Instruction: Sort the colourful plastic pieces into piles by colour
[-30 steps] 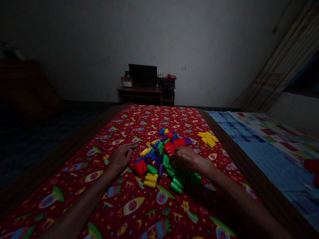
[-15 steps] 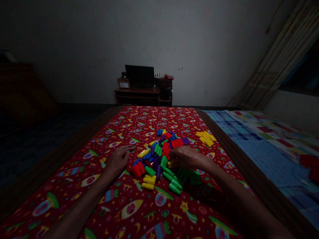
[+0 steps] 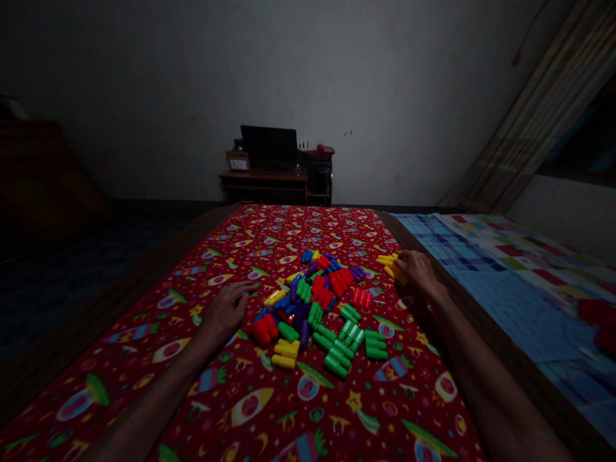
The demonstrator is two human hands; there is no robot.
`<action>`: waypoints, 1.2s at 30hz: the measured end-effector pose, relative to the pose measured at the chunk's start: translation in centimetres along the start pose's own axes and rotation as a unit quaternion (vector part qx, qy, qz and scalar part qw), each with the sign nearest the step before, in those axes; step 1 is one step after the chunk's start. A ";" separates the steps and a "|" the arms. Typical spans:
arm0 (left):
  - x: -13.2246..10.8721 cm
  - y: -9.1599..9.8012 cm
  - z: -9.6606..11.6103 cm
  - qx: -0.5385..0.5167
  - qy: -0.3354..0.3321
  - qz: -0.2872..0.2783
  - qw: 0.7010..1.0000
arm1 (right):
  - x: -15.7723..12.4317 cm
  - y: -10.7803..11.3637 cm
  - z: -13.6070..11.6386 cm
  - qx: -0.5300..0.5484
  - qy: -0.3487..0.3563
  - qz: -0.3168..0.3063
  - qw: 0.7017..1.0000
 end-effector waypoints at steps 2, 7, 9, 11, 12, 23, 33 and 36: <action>0.0 0.0 0.0 0.000 0.000 0.000 1.000 | 0.0 -0.2 0.3 0.004 -0.004 0.001 1.000; 0.0 0.1 0.1 0.001 -0.006 -0.004 1.000 | 0.1 0.9 -2.1 0.075 0.055 0.076 0.993; 0.1 0.1 0.1 -0.001 -0.009 -0.007 1.000 | -0.3 1.1 -4.4 0.127 0.113 0.065 0.983; 0.1 0.1 0.2 -0.001 -0.009 -0.012 1.000 | -1.4 0.7 -7.1 0.176 0.184 0.020 0.967; 0.1 0.1 0.3 0.000 -0.008 -0.013 1.000 | -2.2 0.4 -8.4 0.198 0.220 -0.004 0.955; 0.0 -0.5 -0.3 -0.011 -0.005 0.013 1.000 | 1.6 -2.6 -19.4 0.197 0.327 -0.136 0.914; -0.2 -0.6 -0.2 -0.024 -0.007 0.024 0.999 | 2.7 -5.4 -18.5 0.246 0.229 -0.158 0.928; -0.1 -0.9 -0.4 -0.023 -0.001 0.026 0.999 | 2.9 -5.1 -15.4 0.385 0.157 -0.089 0.905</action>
Point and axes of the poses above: each hand's wrist, its own x-axis towards the middle knuckle, its own y-axis out of the back of the hand, z = x × y, the point moved 3 cm from there along x, towards the middle knuckle, and after that the axes turned 6 degrees about x, right-handed, at the moved point
